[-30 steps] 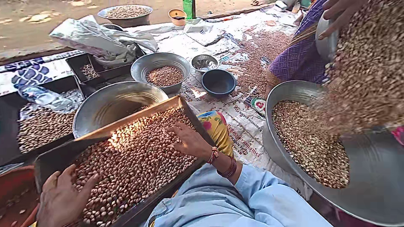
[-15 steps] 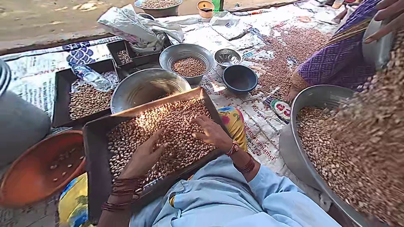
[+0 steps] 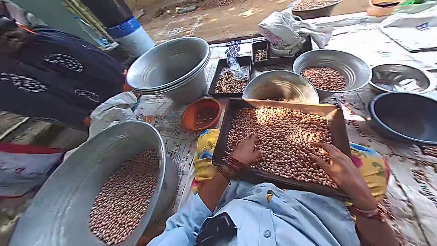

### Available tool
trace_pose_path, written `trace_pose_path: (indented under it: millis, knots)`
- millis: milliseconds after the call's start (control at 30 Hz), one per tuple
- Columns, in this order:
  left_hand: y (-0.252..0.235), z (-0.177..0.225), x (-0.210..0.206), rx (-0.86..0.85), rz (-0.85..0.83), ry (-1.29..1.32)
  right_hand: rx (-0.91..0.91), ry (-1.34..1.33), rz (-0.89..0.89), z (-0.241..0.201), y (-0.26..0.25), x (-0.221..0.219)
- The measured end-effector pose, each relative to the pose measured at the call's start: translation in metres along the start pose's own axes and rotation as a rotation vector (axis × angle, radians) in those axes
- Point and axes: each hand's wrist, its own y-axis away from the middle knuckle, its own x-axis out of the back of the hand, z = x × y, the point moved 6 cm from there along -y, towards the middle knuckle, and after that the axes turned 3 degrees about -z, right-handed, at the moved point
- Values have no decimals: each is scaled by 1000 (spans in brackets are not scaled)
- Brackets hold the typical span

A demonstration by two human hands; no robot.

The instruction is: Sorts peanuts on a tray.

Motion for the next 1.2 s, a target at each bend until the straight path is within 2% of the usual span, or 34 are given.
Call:
trace_pose_path:
  millis: [67, 100, 233, 300, 433, 667, 867, 1100, 1200]
  knots:
    - [-3, 10, 9, -162, 40, 147, 19, -21, 9, -3, 0, 0]
    - [-2, 13, 19, -189, 104, 164, 29, -25, 14, -3, 1, 2]
    - [12, -10, 74, -133, 565, 3, 0, -5, 20, 4, 6, 9]
    - [18, -26, 90, -71, 678, -83, -48, 5, 5, 7, 8, 10]
    - [9, -36, 86, -43, 606, -160, -121, -17, -44, 18, 10, 1]
    - [-24, -8, 40, -43, 316, -286, -101, -17, -73, 5, 4, -5]
    - [-37, -4, 25, -95, 372, -383, -49, 21, -1, -5, 3, 0]
    - [-40, -4, 17, -73, 340, -440, 73, 33, 56, -43, -11, -22]
    - [-32, -12, 31, -81, 392, -226, 89, 78, 62, -55, -21, -31]
